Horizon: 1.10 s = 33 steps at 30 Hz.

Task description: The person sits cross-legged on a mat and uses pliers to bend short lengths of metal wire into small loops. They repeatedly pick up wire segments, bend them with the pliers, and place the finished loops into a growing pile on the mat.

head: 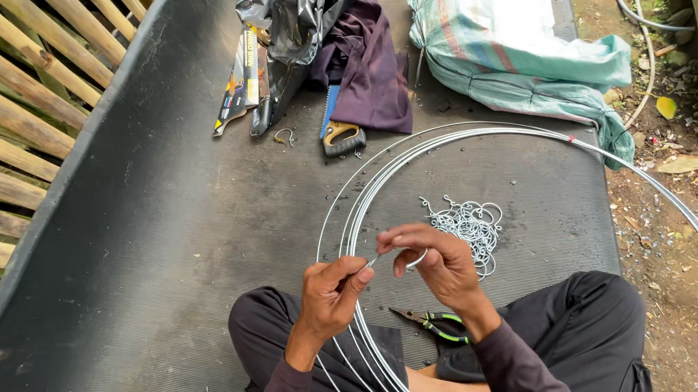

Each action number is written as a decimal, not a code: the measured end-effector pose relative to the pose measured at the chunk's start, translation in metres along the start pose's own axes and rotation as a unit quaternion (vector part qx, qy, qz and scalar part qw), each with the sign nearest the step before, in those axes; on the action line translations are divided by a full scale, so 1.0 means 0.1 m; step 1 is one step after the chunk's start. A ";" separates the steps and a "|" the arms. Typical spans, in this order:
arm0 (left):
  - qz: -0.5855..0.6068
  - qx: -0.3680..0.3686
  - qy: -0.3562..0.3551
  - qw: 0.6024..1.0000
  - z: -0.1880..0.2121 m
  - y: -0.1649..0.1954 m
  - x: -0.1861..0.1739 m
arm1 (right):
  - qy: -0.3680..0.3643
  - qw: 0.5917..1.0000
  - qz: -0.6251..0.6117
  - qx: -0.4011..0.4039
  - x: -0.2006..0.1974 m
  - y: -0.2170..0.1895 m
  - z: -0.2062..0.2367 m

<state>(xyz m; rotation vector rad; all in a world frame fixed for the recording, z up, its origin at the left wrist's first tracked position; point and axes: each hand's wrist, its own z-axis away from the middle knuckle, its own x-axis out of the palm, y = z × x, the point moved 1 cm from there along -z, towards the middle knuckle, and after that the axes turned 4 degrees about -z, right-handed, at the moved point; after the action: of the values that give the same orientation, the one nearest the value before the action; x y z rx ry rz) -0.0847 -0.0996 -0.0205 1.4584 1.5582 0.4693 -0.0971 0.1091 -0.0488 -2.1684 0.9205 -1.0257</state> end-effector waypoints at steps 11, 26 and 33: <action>-0.050 -0.052 0.047 0.996 -0.08 0.16 0.05 | 0.125 0.974 -0.173 -0.080 0.19 0.45 -0.20; 0.009 -0.072 0.038 0.997 -0.05 0.37 0.20 | 0.262 0.965 0.030 -0.012 0.43 0.10 -0.25; -0.035 -0.058 -0.040 0.997 -0.09 0.36 0.10 | 0.185 0.970 0.116 0.108 0.25 -0.15 -0.37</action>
<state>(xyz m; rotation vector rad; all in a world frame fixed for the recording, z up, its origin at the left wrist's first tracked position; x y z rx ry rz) -0.0705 -0.0795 0.0086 1.3148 1.4893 0.4461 -0.1105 0.0920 -0.0074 -1.6751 1.1405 -1.3658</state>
